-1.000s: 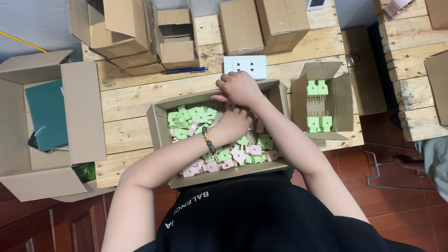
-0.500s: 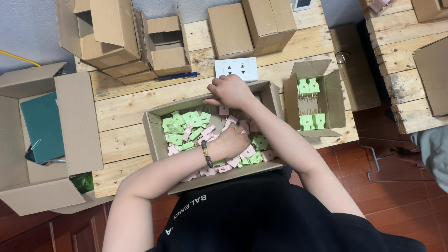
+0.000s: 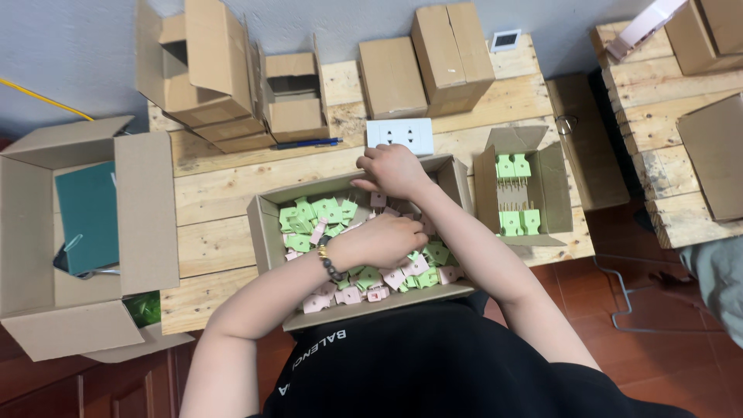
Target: The person picks small pink and green electrical components from a large box, tests each by inserting it into a white wall socket, and then places it into a smaller cardboard box. The process is repeated for multiple components throughout the clip.
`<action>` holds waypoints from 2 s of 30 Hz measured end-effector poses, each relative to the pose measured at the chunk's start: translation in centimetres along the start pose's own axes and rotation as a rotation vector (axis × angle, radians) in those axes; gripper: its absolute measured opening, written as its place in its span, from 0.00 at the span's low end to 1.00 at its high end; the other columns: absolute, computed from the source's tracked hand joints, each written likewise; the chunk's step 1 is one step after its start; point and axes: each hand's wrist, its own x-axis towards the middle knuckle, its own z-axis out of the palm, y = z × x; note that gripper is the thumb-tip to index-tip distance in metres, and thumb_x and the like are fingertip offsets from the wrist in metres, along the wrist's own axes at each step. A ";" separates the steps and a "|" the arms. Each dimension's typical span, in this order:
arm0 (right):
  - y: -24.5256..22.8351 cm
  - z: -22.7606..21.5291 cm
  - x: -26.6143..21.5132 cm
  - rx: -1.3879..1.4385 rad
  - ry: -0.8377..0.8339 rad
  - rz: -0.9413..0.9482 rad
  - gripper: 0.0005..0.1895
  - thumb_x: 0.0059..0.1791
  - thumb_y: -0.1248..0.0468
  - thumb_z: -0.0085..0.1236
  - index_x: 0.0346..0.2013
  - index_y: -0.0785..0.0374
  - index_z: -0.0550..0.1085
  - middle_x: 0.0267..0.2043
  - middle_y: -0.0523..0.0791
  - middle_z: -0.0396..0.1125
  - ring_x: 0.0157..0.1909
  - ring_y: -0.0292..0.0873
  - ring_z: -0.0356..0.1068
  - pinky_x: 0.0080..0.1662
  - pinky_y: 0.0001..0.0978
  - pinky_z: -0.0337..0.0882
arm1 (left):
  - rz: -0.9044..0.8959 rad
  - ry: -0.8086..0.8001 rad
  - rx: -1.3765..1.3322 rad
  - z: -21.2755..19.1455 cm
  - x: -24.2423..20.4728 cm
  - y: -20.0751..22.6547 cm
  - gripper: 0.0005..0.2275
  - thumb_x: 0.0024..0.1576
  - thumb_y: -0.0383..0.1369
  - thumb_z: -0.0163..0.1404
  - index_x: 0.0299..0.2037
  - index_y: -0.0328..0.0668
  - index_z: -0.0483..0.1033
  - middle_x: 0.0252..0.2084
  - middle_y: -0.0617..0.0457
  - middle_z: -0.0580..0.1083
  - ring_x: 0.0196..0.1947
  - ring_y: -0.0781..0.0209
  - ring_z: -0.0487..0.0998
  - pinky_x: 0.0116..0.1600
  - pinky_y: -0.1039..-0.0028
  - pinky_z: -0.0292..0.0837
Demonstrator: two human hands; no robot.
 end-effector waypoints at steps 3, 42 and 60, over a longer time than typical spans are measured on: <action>-0.1 -0.8 -0.1 0.037 -0.054 0.020 0.19 0.53 0.43 0.55 0.42 0.53 0.76 0.35 0.42 0.69 0.39 0.46 0.74 0.41 0.40 0.74 | 0.081 0.143 -0.248 -4.9 -2.8 1.2 0.16 0.59 0.31 0.53 0.54 0.29 0.71 0.53 0.36 0.74 0.52 0.33 0.77 0.50 0.44 0.76; -3.0 -3.6 0.1 0.951 1.224 0.208 0.33 0.57 0.37 0.28 0.36 0.64 0.64 0.29 0.46 0.62 0.25 0.37 0.64 0.30 0.26 0.66 | -0.094 1.330 -0.457 -4.9 -4.1 -2.9 0.12 0.57 0.36 0.65 0.46 0.39 0.83 0.28 0.54 0.80 0.28 0.58 0.83 0.38 0.69 0.80; -3.3 -3.1 0.5 0.727 1.172 0.100 0.26 0.58 0.49 0.35 0.60 0.68 0.61 0.46 0.50 0.59 0.42 0.40 0.61 0.38 0.28 0.67 | -0.066 1.155 -0.509 -4.3 -2.7 -6.8 0.17 0.66 0.25 0.49 0.66 0.40 0.74 0.60 0.40 0.77 0.59 0.42 0.78 0.60 0.55 0.77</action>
